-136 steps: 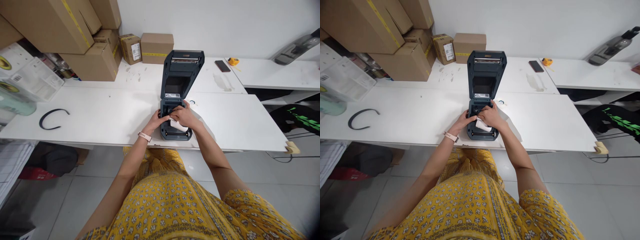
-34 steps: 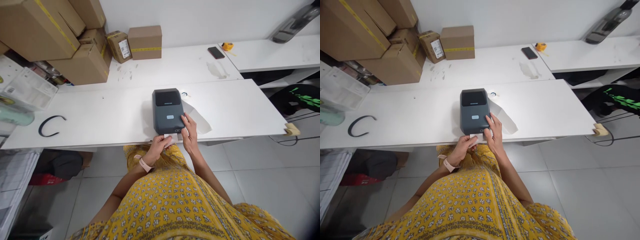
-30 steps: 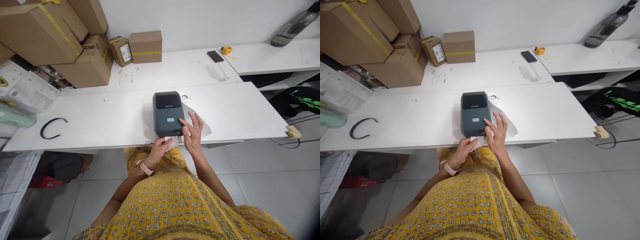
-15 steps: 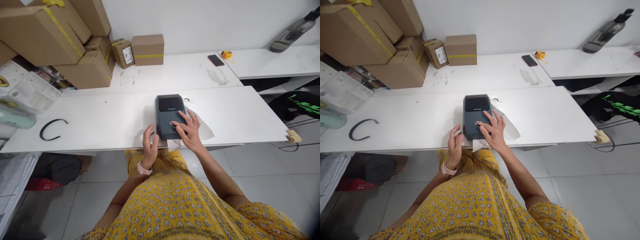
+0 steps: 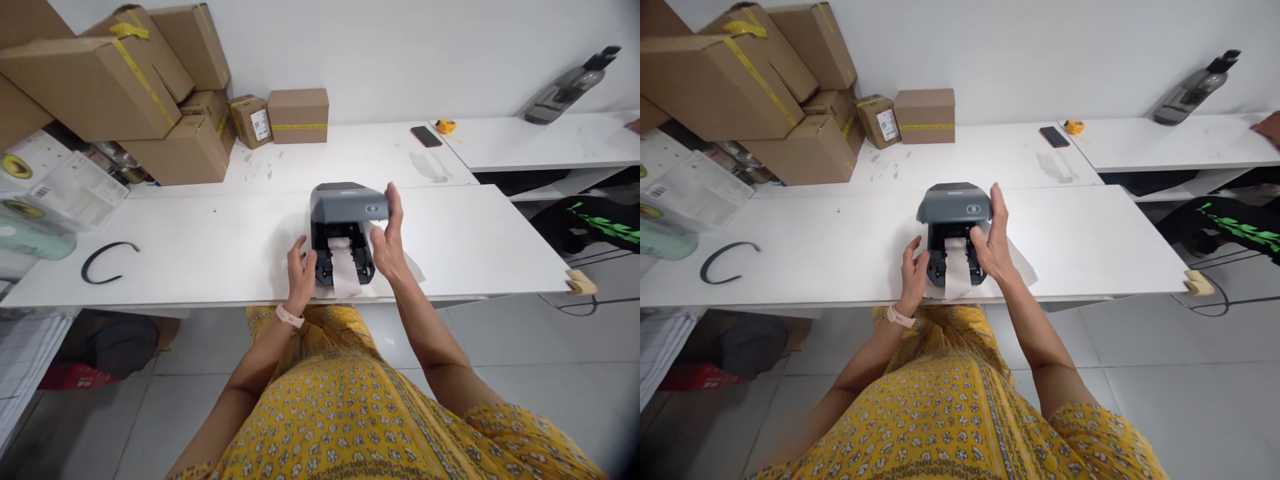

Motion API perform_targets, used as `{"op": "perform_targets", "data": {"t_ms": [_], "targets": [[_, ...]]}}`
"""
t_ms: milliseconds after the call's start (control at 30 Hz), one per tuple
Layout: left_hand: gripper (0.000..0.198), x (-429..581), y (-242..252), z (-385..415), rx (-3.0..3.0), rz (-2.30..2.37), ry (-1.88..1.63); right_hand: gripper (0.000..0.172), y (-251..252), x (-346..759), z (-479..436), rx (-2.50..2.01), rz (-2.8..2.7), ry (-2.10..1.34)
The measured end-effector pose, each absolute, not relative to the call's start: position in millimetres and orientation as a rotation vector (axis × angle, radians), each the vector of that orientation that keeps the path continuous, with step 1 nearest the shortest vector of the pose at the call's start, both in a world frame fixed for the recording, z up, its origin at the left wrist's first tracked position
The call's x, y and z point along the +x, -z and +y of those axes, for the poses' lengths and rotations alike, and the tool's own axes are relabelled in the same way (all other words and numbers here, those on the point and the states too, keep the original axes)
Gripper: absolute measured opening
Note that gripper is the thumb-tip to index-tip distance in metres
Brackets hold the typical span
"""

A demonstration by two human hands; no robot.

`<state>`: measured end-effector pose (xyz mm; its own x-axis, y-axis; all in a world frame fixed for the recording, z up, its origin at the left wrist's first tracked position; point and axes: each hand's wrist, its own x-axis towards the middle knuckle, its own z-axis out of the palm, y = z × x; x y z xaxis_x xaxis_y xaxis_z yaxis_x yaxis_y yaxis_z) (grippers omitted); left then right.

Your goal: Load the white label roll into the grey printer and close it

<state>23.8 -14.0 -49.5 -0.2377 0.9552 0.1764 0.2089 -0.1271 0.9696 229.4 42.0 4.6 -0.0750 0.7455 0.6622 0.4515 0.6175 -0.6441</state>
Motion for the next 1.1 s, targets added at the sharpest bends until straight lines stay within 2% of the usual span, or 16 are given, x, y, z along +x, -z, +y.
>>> {"op": "perform_targets", "data": {"t_ms": [200, 533, 733, 867, 1000, 1100], "targets": [[0.051, 24, 51, 9, 1.275, 1.443, -1.304, 0.073, -53, 213, 128, -1.065, -1.681, -0.120], [0.051, 20, 52, 9, 1.279, 1.397, -1.280, 0.076, -72, 208, 225, -1.201, -1.646, -0.239], [0.064, 21, 44, 20, 1.295, 1.472, -1.177, 0.080, -77, 227, 207, -1.085, -1.768, -0.257], [0.074, 19, 32, 39, 1.402, 1.532, -1.068, 0.076, -82, 234, 176, -1.017, -1.782, -0.162], [0.081, 10, 14, 57, 1.550, 1.604, -0.845, 0.056, -84, 241, 142, -1.030, -1.775, -0.060], [0.088, 4, 0, 68, 1.707, 1.643, -0.710, 0.042, -73, 244, 121, -1.038, -2.169, -0.258]]}}
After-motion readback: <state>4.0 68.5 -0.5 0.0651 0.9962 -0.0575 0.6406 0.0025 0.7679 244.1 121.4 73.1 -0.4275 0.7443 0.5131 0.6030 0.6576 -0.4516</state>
